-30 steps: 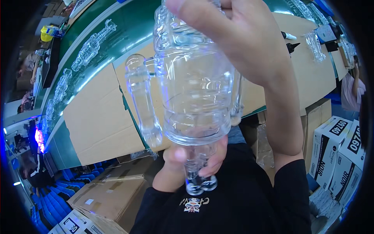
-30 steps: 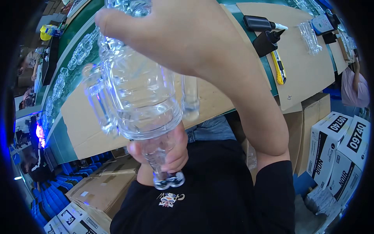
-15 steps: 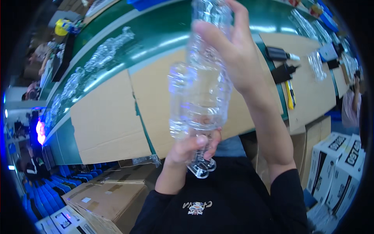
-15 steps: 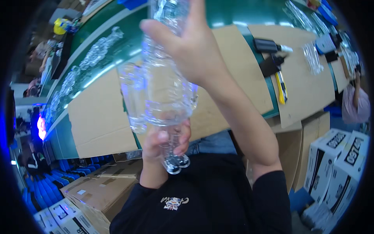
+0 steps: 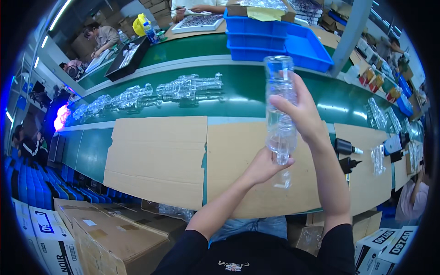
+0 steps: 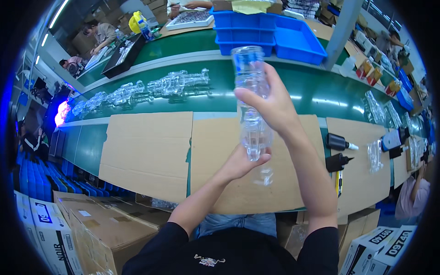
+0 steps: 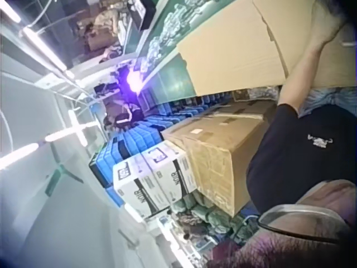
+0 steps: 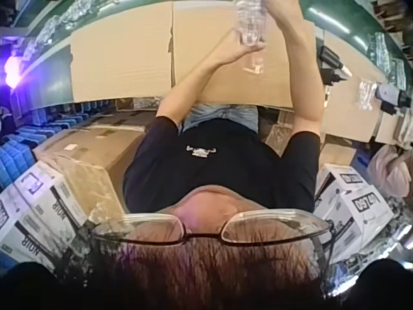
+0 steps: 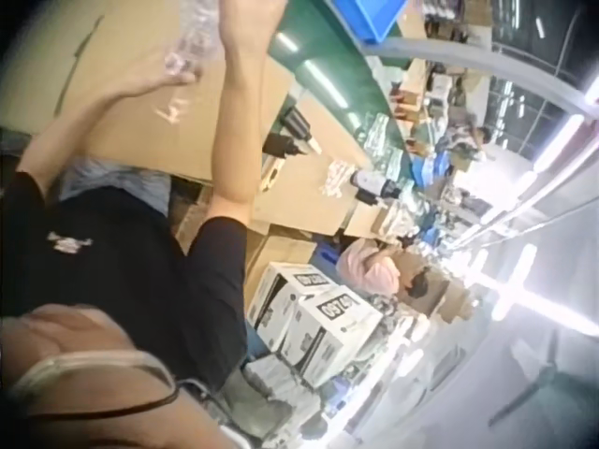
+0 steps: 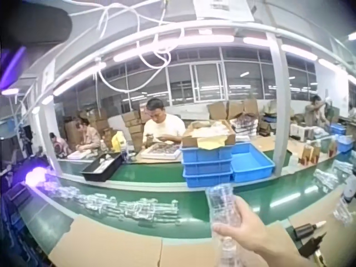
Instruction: Applying liquid from a squeeze bottle to the rim of a plastic lid and handling plastic toy components.
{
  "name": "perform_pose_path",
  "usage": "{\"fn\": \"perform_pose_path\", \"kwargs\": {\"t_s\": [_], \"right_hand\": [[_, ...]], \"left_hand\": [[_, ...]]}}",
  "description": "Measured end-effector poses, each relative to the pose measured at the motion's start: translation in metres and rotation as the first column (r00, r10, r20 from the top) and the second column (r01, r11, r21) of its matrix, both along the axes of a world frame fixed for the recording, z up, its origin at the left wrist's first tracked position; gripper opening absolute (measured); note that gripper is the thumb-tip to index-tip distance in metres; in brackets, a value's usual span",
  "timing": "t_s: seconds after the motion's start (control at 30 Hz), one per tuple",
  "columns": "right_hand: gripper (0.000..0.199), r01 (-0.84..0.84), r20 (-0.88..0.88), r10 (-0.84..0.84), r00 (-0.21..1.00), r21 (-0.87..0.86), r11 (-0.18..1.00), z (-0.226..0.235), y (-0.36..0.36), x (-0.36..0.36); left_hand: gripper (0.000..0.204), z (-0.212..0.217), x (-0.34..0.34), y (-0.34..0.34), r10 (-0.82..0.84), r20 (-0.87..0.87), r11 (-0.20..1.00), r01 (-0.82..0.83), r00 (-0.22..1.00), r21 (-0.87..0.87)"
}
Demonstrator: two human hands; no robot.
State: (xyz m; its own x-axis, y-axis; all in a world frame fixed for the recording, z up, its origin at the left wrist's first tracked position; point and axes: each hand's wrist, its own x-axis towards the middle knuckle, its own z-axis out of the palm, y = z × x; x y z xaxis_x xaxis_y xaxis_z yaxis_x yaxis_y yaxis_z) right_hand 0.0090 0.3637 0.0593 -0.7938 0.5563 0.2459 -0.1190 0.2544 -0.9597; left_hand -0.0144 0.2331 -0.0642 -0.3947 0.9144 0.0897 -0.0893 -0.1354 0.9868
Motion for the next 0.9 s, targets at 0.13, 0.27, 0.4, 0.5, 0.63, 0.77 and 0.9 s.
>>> {"fn": "perform_pose_path", "kwargs": {"t_s": [0.13,0.27,0.4,0.5,0.63,0.77,0.9], "right_hand": [[0.072,-0.202,0.242,0.088,0.966,0.500,0.842,-0.005,0.038,-0.080],[0.074,-0.378,0.520,-0.190,0.833,0.785,0.491,-0.062,0.084,-0.139],[0.077,-0.463,0.549,-0.336,0.765,0.832,0.307,-0.132,0.118,-0.182],[0.078,-0.476,0.563,-0.323,0.760,0.822,0.312,-0.150,0.120,-0.197],[0.078,-0.412,0.467,-0.331,0.820,0.883,0.226,-0.156,0.127,-0.194],[0.011,-0.417,0.497,-0.291,0.818,0.860,0.295,-0.118,0.082,-0.141],[0.007,-0.430,0.432,0.032,0.901,0.882,0.194,-0.077,0.006,0.005]], "left_hand": [[0.044,-0.061,-0.048,0.023,0.273,-0.406,0.958,-0.284,0.872,0.035],[0.033,-0.077,-0.057,0.020,0.363,-0.291,0.915,-0.398,0.885,-0.072],[0.025,-0.075,-0.059,0.013,0.335,-0.354,0.919,-0.386,0.873,-0.083],[0.022,-0.071,-0.059,0.014,0.311,-0.463,0.928,-0.371,0.830,-0.042],[0.021,-0.052,-0.056,0.018,0.223,-0.526,0.914,-0.364,0.821,-0.181],[0.019,-0.056,-0.053,0.023,0.255,-0.459,0.863,-0.415,0.851,-0.290],[0.019,-0.052,-0.053,0.021,0.182,-0.465,0.895,-0.342,0.866,-0.286]]}}
